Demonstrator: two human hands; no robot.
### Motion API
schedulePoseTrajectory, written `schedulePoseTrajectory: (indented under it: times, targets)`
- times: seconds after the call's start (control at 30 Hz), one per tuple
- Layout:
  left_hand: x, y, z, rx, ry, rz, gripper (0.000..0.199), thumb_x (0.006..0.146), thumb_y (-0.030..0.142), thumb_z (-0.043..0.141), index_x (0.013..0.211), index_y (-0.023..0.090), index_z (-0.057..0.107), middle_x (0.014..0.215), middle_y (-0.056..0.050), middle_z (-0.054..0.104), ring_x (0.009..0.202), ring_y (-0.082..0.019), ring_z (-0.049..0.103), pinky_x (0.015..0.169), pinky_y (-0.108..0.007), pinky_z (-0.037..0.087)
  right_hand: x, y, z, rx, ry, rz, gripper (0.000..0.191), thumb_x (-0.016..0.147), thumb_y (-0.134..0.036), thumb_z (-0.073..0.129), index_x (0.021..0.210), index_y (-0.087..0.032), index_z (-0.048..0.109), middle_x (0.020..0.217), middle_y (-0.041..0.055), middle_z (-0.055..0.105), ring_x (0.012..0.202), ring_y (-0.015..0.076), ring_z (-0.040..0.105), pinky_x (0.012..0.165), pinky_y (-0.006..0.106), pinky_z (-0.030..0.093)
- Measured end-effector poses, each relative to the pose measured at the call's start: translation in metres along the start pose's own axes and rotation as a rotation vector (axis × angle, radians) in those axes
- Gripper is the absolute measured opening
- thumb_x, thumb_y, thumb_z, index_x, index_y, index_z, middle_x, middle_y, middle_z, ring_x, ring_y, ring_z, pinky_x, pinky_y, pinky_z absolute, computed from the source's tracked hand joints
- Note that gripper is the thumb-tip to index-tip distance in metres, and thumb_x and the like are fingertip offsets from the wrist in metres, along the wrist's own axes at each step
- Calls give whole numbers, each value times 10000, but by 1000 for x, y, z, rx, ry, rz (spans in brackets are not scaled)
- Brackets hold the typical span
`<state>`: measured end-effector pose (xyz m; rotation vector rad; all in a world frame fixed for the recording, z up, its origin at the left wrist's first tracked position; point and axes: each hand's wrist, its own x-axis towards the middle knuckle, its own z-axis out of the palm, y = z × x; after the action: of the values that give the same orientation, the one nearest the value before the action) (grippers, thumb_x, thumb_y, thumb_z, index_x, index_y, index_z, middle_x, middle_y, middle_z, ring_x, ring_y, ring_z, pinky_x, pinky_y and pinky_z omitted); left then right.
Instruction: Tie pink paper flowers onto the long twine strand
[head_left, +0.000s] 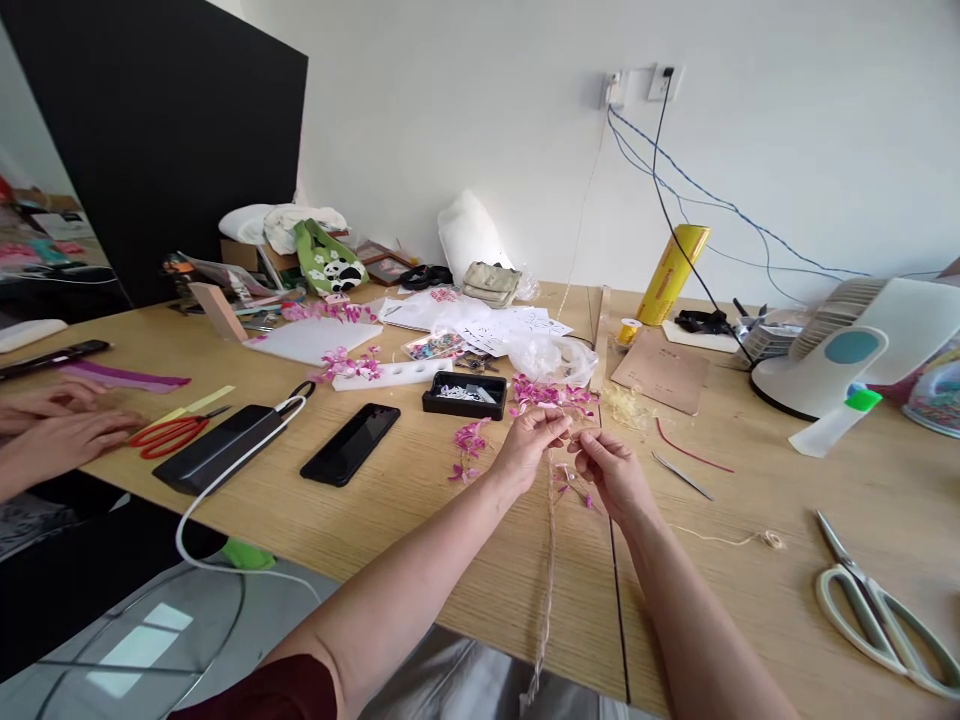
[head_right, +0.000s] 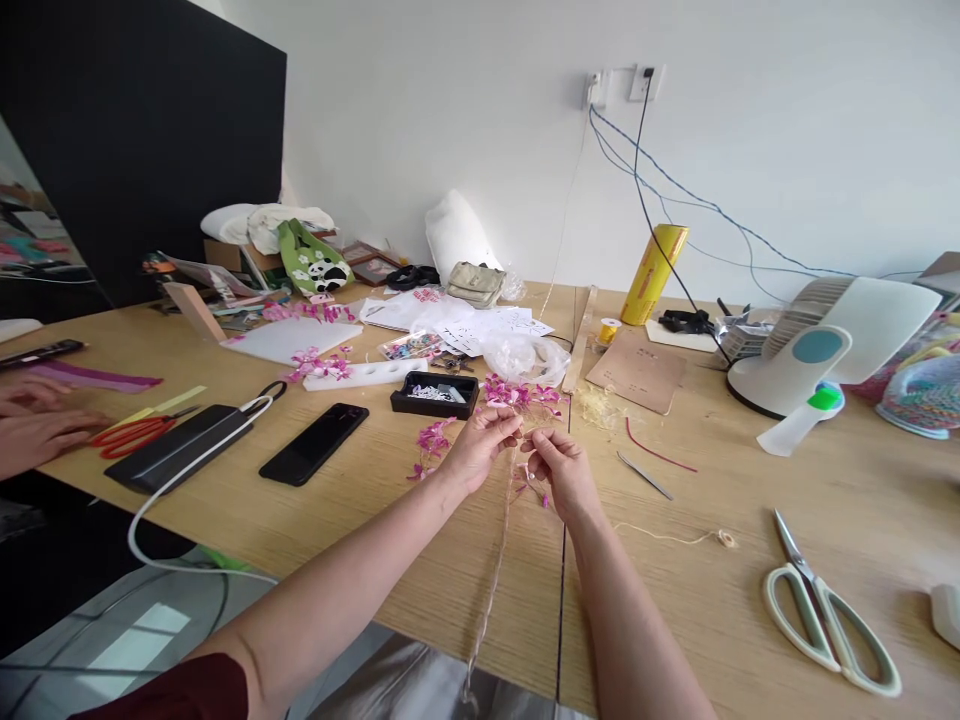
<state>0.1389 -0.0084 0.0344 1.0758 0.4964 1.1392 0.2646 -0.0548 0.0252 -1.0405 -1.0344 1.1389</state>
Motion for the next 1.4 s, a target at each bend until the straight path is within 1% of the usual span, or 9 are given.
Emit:
schedulePoseTrajectory:
  times: [0.13,0.3,0.47,0.63,0.8,0.97,1.07,1.27,1.4]
  targets:
    - [-1,-3,-5,-43,25,16,236,651,330,700,716,134,585,650,22,524,613,-63,481,637,-216,383,1,0,0,-4,28,-15,239,709,-400,648,704,-170,586,668,-10,569,436,44,368,406,214,229]
    - [-3,-3,-6,-35,30,53,216,675,322,678,721,132,585,640,16,519,609,-68,474,632,-220,381,-1,-1,3,-81,-23,-14,263,707,-391,649,861,-187,586,713,-15,575,457,56,398,421,214,264]
    - [-5,-1,-5,-54,21,22,224,672,333,674,713,140,568,627,25,500,598,-66,458,627,-223,379,-1,3,4,-79,-85,68,238,712,-402,647,767,-181,579,541,-47,477,437,63,382,413,208,252]
    - [-4,-2,-5,-92,38,-1,258,632,349,699,705,145,559,631,30,505,586,-65,454,619,-225,376,-2,2,3,-45,-101,91,265,724,-440,618,724,-177,590,662,-7,565,444,60,392,391,215,245]
    - [-3,-4,-6,-79,33,24,240,648,348,691,708,147,575,654,22,520,616,-74,463,634,-221,377,-5,-1,7,-48,-186,192,277,707,-447,638,695,-175,586,477,-48,465,379,61,341,357,209,216]
    - [-8,-2,-6,133,-60,91,295,786,429,532,811,152,631,849,-45,597,819,-139,523,731,-253,395,-2,2,2,59,-109,104,217,713,-379,658,668,-178,589,574,-33,521,432,50,334,414,208,247]
    - [-8,0,-6,321,-137,150,325,803,446,501,805,151,637,842,-53,609,871,-172,528,806,-289,385,-1,5,-1,79,-94,90,215,700,-380,666,665,-181,593,612,-26,538,451,55,343,429,214,248]
    - [-5,-2,-8,430,-128,183,292,786,411,533,662,150,580,651,-10,513,696,-134,474,698,-256,373,-1,3,-2,-64,-163,127,262,705,-425,646,658,-174,592,538,-35,487,439,62,324,421,219,227]
    - [-7,0,-7,338,-177,143,262,793,374,529,670,148,581,663,-1,520,681,-117,456,684,-243,356,2,-2,-11,-203,-33,44,253,720,-424,628,746,-174,647,650,-7,565,505,70,392,458,214,284]
